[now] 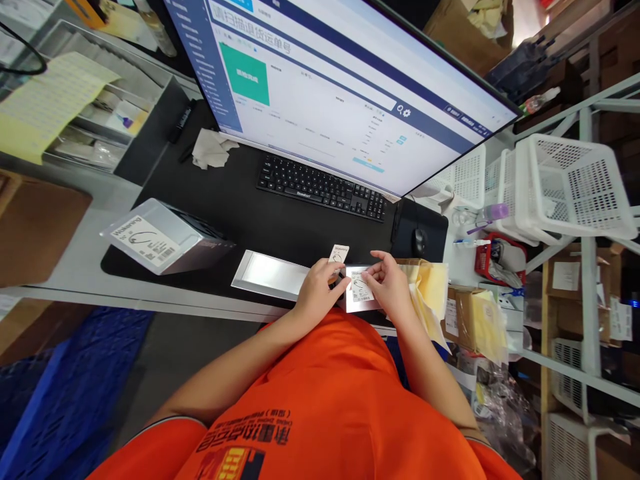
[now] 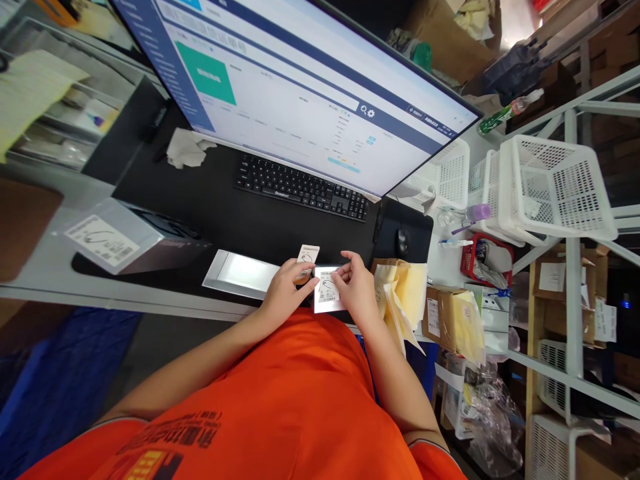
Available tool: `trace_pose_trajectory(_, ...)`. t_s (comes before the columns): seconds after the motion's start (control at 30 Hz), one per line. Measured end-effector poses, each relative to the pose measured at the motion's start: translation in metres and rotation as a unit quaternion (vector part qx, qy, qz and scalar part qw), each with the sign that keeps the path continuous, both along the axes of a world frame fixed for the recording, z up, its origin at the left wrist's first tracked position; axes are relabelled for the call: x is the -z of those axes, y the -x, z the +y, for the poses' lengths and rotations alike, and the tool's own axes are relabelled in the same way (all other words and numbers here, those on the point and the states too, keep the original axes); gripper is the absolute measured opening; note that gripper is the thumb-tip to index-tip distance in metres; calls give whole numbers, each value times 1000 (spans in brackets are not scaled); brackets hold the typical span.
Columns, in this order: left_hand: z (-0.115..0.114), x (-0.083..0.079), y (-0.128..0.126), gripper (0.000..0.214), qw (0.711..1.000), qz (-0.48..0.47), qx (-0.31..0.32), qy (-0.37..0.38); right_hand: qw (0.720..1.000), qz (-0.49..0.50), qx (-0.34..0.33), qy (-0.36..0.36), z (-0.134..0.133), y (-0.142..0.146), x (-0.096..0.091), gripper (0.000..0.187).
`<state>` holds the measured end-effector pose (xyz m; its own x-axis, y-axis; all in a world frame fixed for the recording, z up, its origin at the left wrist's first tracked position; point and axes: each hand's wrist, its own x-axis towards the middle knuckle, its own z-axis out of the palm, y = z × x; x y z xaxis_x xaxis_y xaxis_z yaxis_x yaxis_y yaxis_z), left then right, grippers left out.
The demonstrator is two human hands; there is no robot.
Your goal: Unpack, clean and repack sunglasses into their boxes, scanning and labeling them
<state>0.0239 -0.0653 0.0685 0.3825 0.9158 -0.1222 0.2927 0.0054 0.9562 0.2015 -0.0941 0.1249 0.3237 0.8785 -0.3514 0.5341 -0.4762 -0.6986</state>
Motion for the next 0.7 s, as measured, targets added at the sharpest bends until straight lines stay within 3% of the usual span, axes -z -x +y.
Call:
trace_pose_trajectory(0.43,0,2,0,20,1000,-10,5,3,986,-159,-31,43,5,8,-17,76)
trace_pose_trajectory(0.6,-1,4,0,20,1000,-12,3,7,973,-225,-49,16,5,8,-23,68)
trace_pose_trajectory(0.7,-1,5,0,21,1000,-12,3,5,971,-217,-98,3,-4,7,-20,60)
